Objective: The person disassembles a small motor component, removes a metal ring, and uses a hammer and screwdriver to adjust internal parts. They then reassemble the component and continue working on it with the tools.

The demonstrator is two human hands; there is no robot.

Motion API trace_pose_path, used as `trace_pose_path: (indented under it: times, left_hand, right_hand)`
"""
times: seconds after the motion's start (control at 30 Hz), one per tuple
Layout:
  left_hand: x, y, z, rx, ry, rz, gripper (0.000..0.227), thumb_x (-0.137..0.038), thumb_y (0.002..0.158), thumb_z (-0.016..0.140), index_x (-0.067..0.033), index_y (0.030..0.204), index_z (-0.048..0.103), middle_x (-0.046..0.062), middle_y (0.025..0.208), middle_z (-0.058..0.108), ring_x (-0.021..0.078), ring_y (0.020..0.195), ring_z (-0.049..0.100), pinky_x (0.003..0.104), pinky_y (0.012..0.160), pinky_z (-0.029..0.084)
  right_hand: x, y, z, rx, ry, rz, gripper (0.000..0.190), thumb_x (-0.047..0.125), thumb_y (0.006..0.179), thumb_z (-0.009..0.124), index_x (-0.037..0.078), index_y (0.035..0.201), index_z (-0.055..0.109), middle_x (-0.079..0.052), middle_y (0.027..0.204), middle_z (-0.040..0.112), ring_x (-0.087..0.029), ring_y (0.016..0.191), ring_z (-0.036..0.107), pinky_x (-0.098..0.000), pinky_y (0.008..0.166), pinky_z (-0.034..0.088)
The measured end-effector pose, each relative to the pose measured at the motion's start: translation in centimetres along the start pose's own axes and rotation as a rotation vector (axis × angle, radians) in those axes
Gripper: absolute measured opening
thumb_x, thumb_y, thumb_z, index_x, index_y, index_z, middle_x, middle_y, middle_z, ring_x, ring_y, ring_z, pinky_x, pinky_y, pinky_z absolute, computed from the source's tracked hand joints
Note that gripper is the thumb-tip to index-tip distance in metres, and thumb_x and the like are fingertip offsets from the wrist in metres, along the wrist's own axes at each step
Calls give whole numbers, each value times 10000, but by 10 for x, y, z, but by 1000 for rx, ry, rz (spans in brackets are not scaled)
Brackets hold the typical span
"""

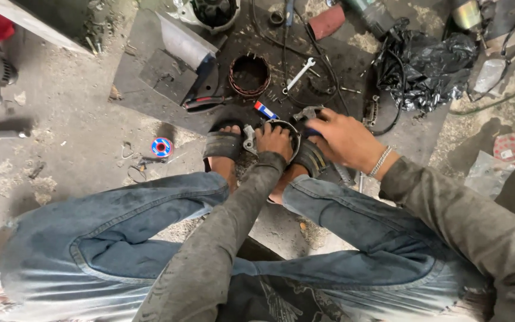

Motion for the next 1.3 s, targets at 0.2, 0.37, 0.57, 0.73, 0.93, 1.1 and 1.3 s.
trace_pose_path:
  times: [0.2, 0.37, 0.57, 0.73, 0.93, 1.1, 1.3]
  left_hand:
    - [3, -1, 1, -66, 10, -7, 227, -340, 940, 670, -164, 1062, 746, 98, 998, 705, 369, 1174, 521, 582, 961, 354]
    - [2, -4, -4, -55, 20, -22, 235, -328, 963, 636, -172, 1102, 745, 82, 1014, 719, 358, 1183, 526, 587, 975, 354]
    - [3, -4, 5, -58, 42, -29, 214, -305, 971, 659, -180, 1124, 740, 72, 1014, 706, 355, 1210, 525, 599, 1003, 358]
    - [4, -2, 2, -32, 17, -30, 226, -265, 980, 619, -183, 1158, 731, 70, 1049, 712, 366, 1246, 515, 638, 1035, 360]
    - [7, -2, 9, -75, 21, -4, 216, -313, 970, 643, -188, 1116, 741, 59, 980, 699, 346, 1161, 531, 591, 970, 369]
    - [7, -2, 11, -108, 18, -3, 200, -304, 930, 681, -199, 1089, 742, 78, 976, 700, 366, 1170, 526, 634, 997, 357]
    - [1, -2, -7, 14, 26, -22, 254, -284, 963, 657, -179, 1186, 717, 55, 1064, 700, 320, 1188, 512, 585, 1022, 361]
  right_hand:
    - [-4, 0, -8, 4, 15, 138, 494, 535, 989, 570, 140, 1284, 535, -238, 1146, 586, -564, 782, 695, -651, 662, 600]
    - [-25, -1, 24, 91, -40, 230, 327, 438, 1008, 544, 134, 1112, 607, -197, 955, 653, -522, 783, 719, -588, 673, 611]
    - [-12, 3, 10, 37, 111, 194, 381, 397, 991, 603, 168, 1292, 560, -223, 1034, 617, -559, 797, 696, -631, 655, 595]
    - [-28, -2, 18, 59, 66, 363, 465, 485, 1060, 472, 45, 1075, 624, -245, 877, 675, -537, 774, 715, -576, 657, 606]
    - [-30, 8, 48, 116, 76, 201, 320, 395, 952, 607, 146, 1148, 652, -190, 1037, 646, -505, 856, 723, -583, 723, 620]
    - [-4, 7, -3, 106, 121, 284, 480, 459, 991, 581, 65, 1265, 559, -268, 1112, 585, -582, 850, 688, -650, 720, 591]
    - [-26, 13, 30, 152, 10, 282, 470, 472, 1058, 431, 41, 1110, 612, -290, 923, 703, -535, 852, 723, -600, 754, 601]
Point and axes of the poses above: each hand's wrist, its own y-axis towards the middle knuckle, its own z-axis out of the palm, x = y × z, the point moved 8 cm from there along y, towards the middle knuckle
